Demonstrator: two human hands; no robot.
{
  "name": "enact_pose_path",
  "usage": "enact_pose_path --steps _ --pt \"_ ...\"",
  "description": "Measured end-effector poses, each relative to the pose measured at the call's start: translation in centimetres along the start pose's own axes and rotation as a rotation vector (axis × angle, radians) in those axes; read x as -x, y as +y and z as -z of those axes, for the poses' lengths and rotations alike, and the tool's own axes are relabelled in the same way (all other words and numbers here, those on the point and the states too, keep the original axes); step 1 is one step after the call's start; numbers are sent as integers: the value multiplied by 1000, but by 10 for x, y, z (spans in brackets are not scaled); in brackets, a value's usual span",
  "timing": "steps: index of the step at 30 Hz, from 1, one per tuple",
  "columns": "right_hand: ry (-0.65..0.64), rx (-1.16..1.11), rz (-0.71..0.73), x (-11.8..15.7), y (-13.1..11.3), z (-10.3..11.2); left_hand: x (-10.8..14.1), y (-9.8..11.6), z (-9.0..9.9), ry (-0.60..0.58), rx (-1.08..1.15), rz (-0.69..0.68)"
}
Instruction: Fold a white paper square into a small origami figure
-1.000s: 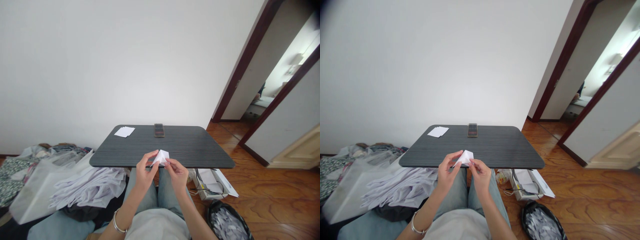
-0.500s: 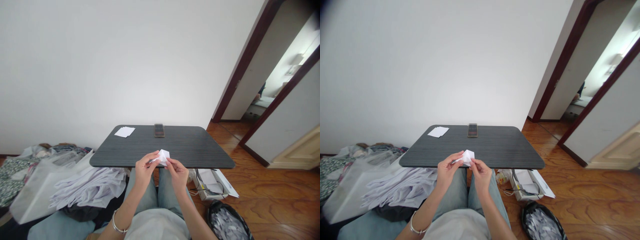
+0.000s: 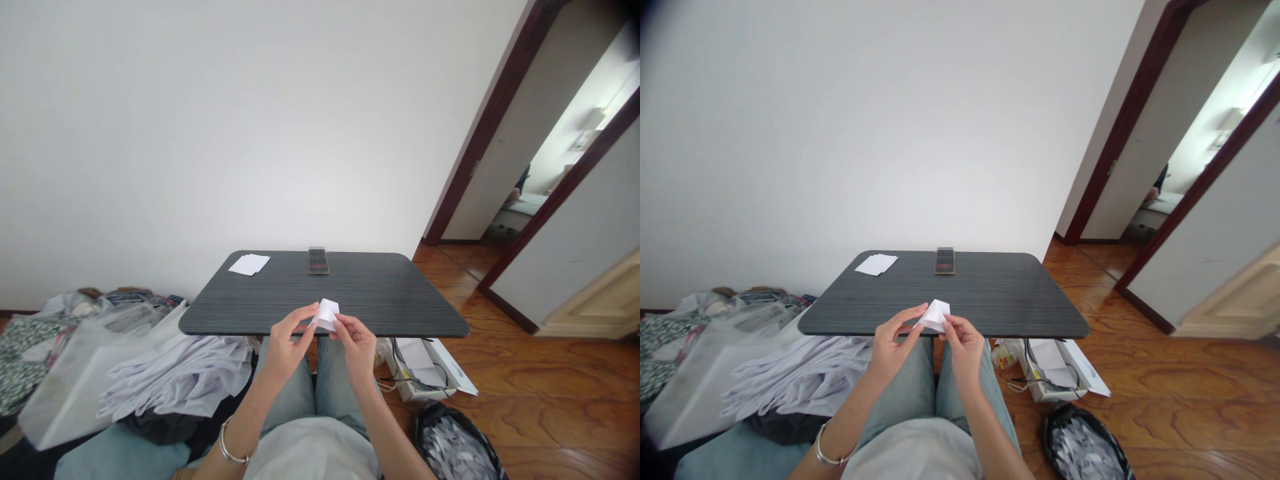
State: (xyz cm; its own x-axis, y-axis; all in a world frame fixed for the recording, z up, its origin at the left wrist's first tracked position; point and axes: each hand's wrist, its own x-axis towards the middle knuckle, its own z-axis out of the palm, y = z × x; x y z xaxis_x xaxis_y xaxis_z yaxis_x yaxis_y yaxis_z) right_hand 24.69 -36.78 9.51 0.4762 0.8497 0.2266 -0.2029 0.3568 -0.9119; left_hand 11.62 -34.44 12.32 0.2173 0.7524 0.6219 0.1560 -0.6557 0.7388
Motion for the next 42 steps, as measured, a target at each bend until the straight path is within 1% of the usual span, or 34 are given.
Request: enact_pose_path --steps 4,11,14,17,20,26,31,33,37,39,42 --pt "-23 -32 -28 -1 1 1 1 -1 2 -13 -72 -89" --pt "-37 -39 -34 -1 2 2 0 -4 6 -49 -199 -137" --pt "-54 -50 -31 -1 1 1 -1 -1 7 -59 -237 -172" --pt "-86 -66 -33 -1 2 1 -1 3 7 -62 -231 -180" --pt "-111 -84 -47 -1 2 2 -1 5 2 -45 -198 -164" --pt "-142 -94 -68 1 2 0 -1 5 -10 115 -162 -90" --pt "-150 -103 -81 4 1 -4 -2 9 -12 196 -82 48" --pt "-168 -112 -85 5 2 -3 -2 10 -12 185 -51 88" --pt "-202 -120 -94 5 3 0 -4 8 -13 123 31 138" --pt "-215 -131 -101 4 3 2 -3 5 -12 107 60 151" --pt "-242 -144 -99 3 2 2 -3 1 -12 89 26 139"
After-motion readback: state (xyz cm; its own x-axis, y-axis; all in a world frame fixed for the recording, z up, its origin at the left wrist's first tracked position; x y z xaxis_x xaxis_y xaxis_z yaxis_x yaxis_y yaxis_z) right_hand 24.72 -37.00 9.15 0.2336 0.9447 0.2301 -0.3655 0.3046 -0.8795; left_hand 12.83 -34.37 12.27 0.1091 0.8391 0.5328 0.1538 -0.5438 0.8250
